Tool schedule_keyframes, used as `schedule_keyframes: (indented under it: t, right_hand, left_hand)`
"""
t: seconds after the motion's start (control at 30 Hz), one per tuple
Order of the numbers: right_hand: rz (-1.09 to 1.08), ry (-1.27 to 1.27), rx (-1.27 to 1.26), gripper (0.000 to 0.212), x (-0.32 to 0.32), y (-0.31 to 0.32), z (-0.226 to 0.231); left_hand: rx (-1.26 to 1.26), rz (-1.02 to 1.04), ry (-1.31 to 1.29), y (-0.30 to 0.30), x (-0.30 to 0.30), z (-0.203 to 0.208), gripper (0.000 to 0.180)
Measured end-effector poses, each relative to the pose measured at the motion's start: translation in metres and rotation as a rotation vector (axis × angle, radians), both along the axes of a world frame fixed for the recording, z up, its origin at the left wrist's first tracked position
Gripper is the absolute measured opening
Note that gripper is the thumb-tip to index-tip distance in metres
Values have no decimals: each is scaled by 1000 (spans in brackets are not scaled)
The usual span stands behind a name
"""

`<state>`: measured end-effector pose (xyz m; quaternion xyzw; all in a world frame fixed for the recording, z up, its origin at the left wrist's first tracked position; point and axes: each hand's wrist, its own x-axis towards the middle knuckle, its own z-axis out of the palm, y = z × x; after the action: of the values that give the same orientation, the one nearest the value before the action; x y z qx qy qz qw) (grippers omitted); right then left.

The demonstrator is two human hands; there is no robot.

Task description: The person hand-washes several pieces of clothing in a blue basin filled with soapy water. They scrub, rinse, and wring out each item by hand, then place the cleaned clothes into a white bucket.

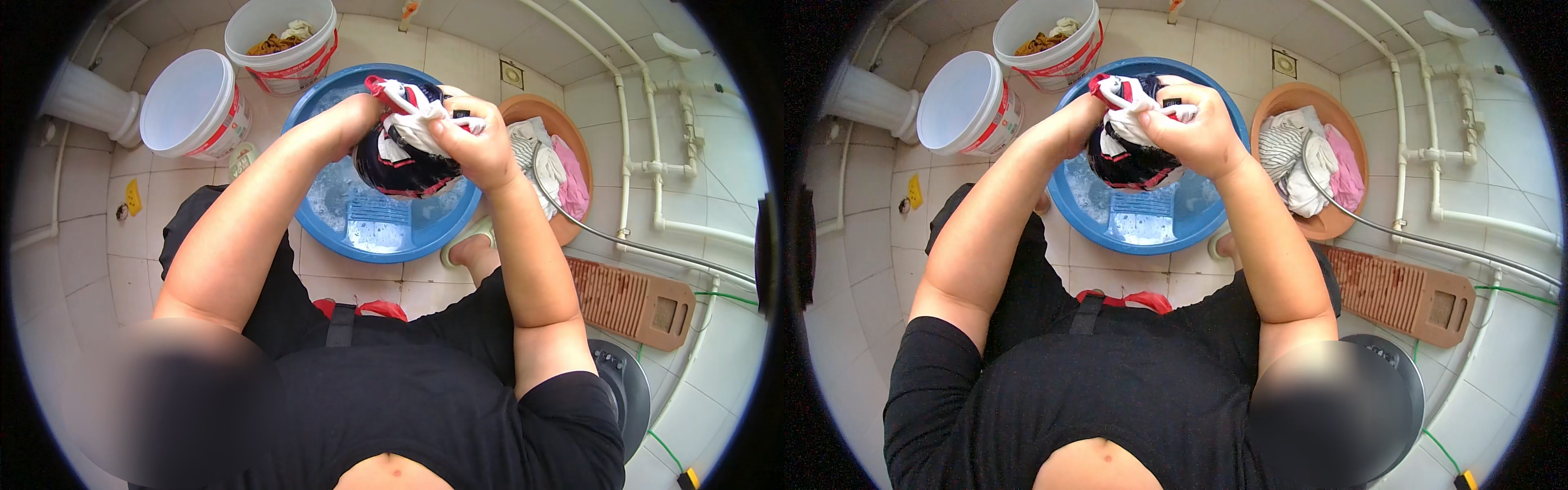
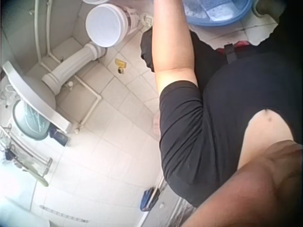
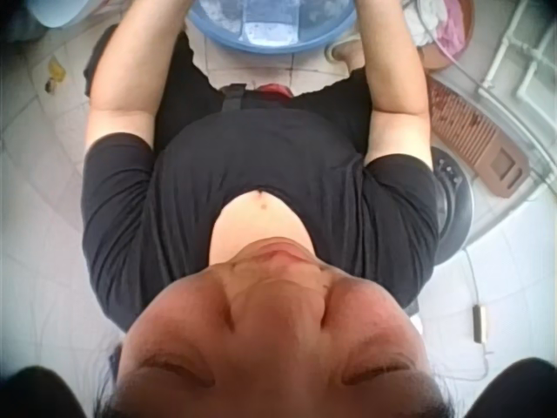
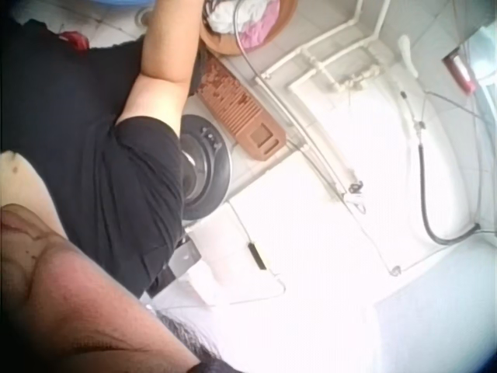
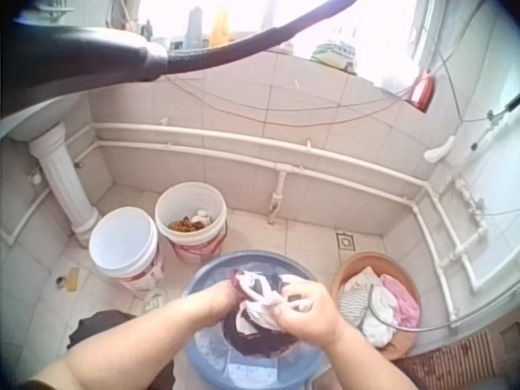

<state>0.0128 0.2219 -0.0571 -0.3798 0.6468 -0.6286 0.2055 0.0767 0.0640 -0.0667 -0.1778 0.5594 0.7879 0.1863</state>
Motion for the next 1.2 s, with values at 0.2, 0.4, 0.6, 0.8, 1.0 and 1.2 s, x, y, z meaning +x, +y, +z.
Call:
schedule_keyframes:
  t: [0.2, 0.4, 0.6, 0.8, 1.0, 1.2]
  right_hand:
    - [41, 86, 103, 20, -4, 3, -1]
    - [-148, -904, -215, 31, -18, -18, -35]
    - [-435, -1315, -271, 35, -20, -45, -47]
    - [-397, -1223, -359, 40, -47, -120, -9]
    - [-65, -886, -263, 56, -96, -191, -17]
    - [-53, -433, 647, 34, -96, -128, -78]
  left_hand:
    - [-145, 28, 61, 1, 4, 1, 28]
    - [180, 644, 160, 0, -9, -21, 22]
    - [40, 851, -43, -12, -11, 13, 74]
    - [43, 1000, 141, -21, -7, 11, 68]
    - [138, 946, -4, -34, -1, 33, 74]
    - [206, 699, 59, -25, -7, 5, 68]
